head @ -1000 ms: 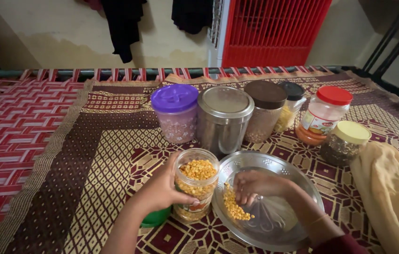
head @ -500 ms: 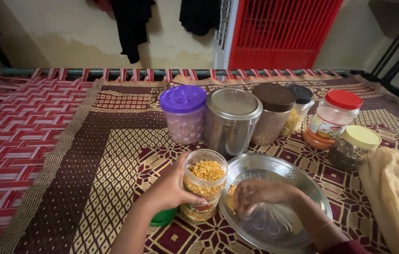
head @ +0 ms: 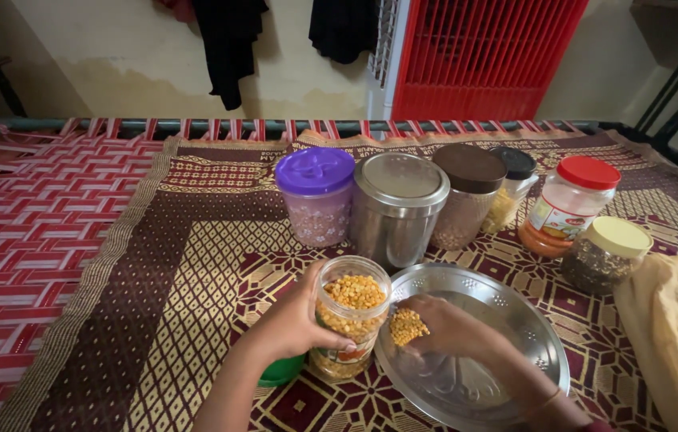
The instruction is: The person opens a plastic jar of puffed snack, pours some of its contents onto a metal plate, and screws the lid back on. They then open a steel canister, pour its contents onto the plate, and wipe the canister with a cloth.
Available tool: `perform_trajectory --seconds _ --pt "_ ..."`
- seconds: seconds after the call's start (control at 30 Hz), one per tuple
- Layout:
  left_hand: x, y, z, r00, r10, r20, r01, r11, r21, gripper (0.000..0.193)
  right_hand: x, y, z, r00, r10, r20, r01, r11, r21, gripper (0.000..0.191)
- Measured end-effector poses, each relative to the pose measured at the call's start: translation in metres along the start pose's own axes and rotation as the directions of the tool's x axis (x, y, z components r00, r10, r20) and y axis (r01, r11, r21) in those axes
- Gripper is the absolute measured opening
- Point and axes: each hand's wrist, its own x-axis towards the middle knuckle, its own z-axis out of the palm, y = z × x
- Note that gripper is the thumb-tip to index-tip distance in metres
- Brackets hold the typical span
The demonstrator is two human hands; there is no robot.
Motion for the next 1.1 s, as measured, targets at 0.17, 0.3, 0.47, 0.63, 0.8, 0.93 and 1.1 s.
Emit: perform_trajectory --seconds 0.17,0.3,0.47,0.63,0.8,0.93,1.1 --pt "0.001 -0.002 -0.001 0.998 0.069 -0.006 -0.07 0.997 -0.04 0.131 0.006 -0.019 0.05 0.984 0.171 -0.058 -0.18 0.954 -0.24 0.051" --pt "-0.002 -0.003 -0.002 0.998 0.07 -0.008 -0.07 0.998 -0.006 0.129 0.006 -0.028 0.074 0.954 0.274 -0.117 -0.297 0.905 -0.304 0.038" --pt "-0.004 0.0 -0.004 1.0 0.006 0.009 -0.006 1.0 -0.027 0.135 0.006 -0.033 0.078 0.959 0.174 -0.225 -0.226 0.946 -0.234 0.036" --pt "-0.01 0.001 -0.006 1.0 0.004 0.003 -0.004 1.0 -0.006 0.136 0.004 -0.042 0.073 0.96 0.165 -0.226 -0.223 0.939 -0.262 0.039" --pt "-0.01 0.003 -0.005 0.997 -0.077 -0.002 0.077 0.995 0.064 0.136 0.001 -0.046 0.063 0.954 0.142 -0.263 -0.204 0.953 -0.224 0.026" --pt "-0.011 0.0 -0.005 0.999 0.034 0.02 -0.032 0.996 -0.088 0.137 0.005 -0.044 0.057 0.949 0.209 -0.236 -0.248 0.957 -0.151 0.026" --pt "-0.014 -0.003 -0.009 0.999 0.037 -0.028 -0.036 0.999 0.041 0.134 0.014 -0.019 0.043 0.962 0.15 -0.226 -0.169 0.984 -0.065 0.026"
